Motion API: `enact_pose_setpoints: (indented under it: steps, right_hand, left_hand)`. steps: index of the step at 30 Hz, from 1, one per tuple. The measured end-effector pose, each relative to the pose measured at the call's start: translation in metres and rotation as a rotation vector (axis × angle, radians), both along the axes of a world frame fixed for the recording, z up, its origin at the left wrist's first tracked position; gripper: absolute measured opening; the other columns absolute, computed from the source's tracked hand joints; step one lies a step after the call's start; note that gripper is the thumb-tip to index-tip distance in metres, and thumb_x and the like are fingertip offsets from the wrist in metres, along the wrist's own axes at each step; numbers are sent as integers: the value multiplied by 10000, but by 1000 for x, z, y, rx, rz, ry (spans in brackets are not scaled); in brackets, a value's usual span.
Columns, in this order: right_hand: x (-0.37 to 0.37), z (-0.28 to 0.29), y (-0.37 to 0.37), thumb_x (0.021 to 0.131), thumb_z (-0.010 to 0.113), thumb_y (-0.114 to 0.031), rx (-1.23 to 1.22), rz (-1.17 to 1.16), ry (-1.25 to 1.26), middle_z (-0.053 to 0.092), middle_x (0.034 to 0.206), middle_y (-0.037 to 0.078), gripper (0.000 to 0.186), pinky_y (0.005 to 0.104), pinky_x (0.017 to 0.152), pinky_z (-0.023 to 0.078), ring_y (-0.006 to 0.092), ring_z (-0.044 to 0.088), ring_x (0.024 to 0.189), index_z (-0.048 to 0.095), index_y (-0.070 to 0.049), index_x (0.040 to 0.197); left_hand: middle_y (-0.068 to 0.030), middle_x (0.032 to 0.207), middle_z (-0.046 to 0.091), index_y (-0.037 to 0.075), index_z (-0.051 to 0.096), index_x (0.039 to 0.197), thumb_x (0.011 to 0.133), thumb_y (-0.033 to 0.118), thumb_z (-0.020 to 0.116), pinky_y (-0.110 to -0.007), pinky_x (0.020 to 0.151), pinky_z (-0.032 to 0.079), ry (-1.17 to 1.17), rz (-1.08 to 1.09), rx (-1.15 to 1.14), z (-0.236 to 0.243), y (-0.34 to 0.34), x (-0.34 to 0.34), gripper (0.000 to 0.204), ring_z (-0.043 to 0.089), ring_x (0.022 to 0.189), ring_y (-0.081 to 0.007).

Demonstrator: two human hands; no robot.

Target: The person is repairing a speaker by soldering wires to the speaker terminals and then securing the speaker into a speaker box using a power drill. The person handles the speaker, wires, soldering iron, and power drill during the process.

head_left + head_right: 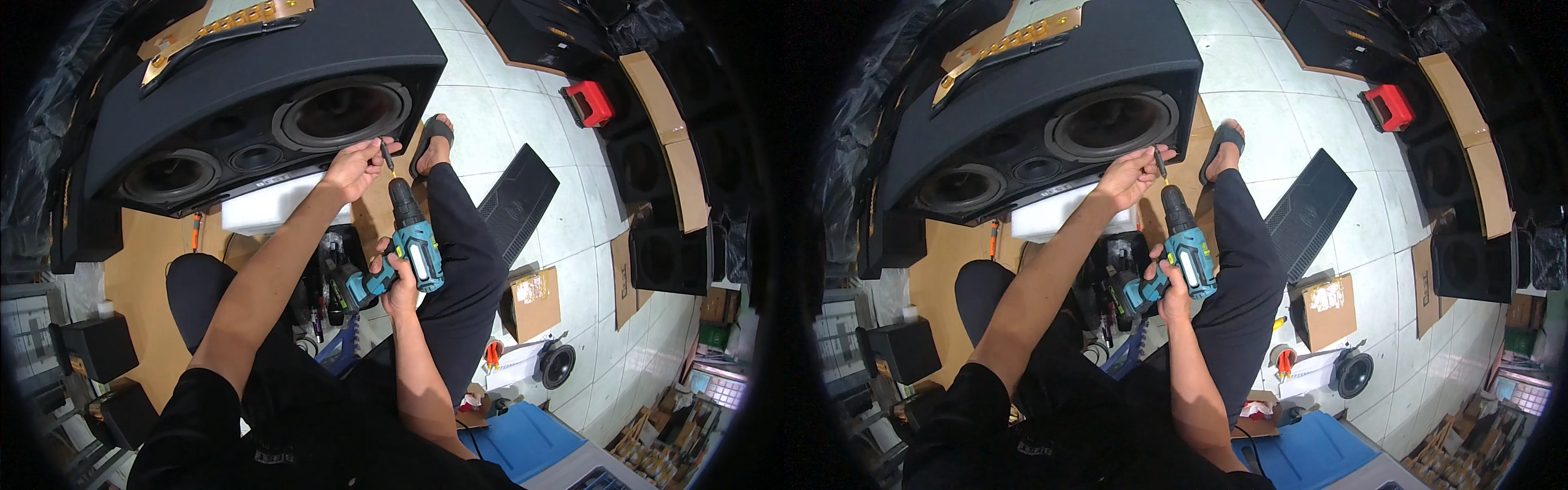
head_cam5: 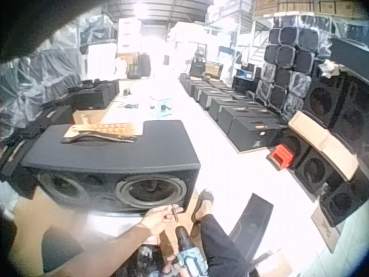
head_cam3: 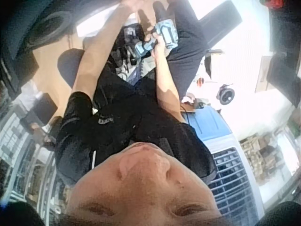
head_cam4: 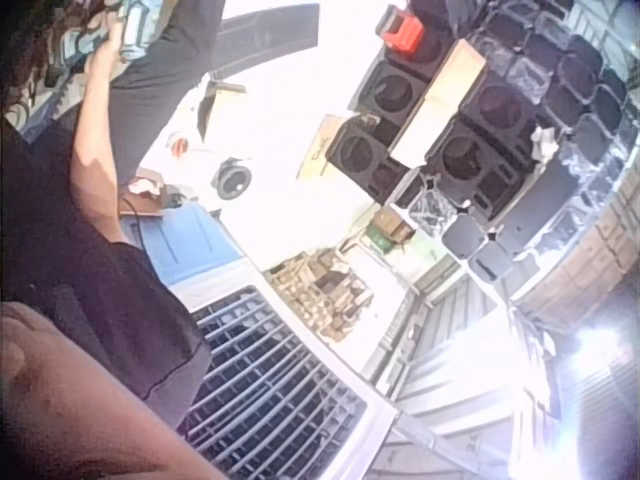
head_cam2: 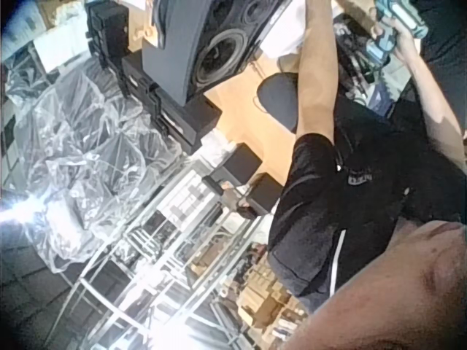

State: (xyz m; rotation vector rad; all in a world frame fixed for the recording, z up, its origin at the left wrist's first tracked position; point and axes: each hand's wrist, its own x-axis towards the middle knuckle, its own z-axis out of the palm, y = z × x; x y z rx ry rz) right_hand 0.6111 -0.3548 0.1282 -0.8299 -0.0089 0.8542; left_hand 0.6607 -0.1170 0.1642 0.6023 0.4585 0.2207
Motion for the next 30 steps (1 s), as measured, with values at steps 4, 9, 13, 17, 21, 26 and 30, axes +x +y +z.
enact_pose_setpoints:
  steps: [4, 9, 13, 17, 21, 26, 30]
  right_hand:
    - [-3, -8, 4, 876, 614, -182, -5, -11, 11, 581, 943, 58, 222, 331, 705, 494, 154, 577, 690, 579, -25, 1029]
    - [-5, 3, 12, 874, 600, -178, -42, -45, -49, 570, 896, 51, 205, 334, 682, 489, 152, 567, 683, 576, -30, 1013]
    - [-3, 10, 15, 894, 594, -157, -6, -74, -15, 584, 869, 58, 189, 314, 679, 492, 157, 569, 674, 606, -7, 1007]
    - [2, -1, 15, 885, 599, -154, -18, -27, 26, 600, 881, 67, 196, 321, 666, 494, 156, 568, 662, 608, -8, 1015]
    - [3, 13, 21, 869, 609, -200, 25, -60, 27, 596, 826, 70, 331, 305, 637, 471, 151, 559, 663, 606, 4, 1130]
    - [2, 9, -2, 842, 596, -191, 15, -68, 101, 645, 1049, 109, 502, 344, 678, 522, 185, 599, 690, 546, 3, 1301]
    - [3, 47, -23, 845, 619, -223, 14, -160, 51, 644, 908, 113, 503, 329, 695, 515, 181, 609, 723, 568, 21, 1281]
  left_hand:
    - [-175, 1391, 574, -33, 515, 1335, 1113, 152, 460, -178, 582, 422, -7, 22, -17, 1, -2, -1, 294, 480, 716, -37]
    - [-154, 1348, 602, -14, 545, 1274, 1111, 154, 467, -171, 570, 419, -13, 42, -44, -5, 3, -4, 246, 491, 710, -34]
    - [-156, 1319, 632, -12, 556, 1255, 1110, 154, 471, -172, 573, 416, 3, 42, -43, -5, 2, -8, 236, 485, 714, -46]
    - [-167, 1311, 644, -23, 569, 1248, 1107, 156, 482, -169, 585, 414, 36, 37, 13, -8, 1, -10, 244, 479, 721, -49]
    - [-154, 1275, 658, -45, 576, 1286, 1101, 151, 494, -162, 597, 406, 32, 27, 156, -11, 0, -9, 281, 469, 717, -44]
    - [-83, 1146, 677, -55, 607, 1294, 1099, 177, 502, -182, 608, 390, 167, -53, 313, -18, 12, -22, 321, 460, 709, -53]
    - [-3, 960, 624, -54, 639, 1257, 1102, 237, 507, -198, 618, 380, 164, -185, 272, -22, 21, -35, 355, 453, 711, -50]
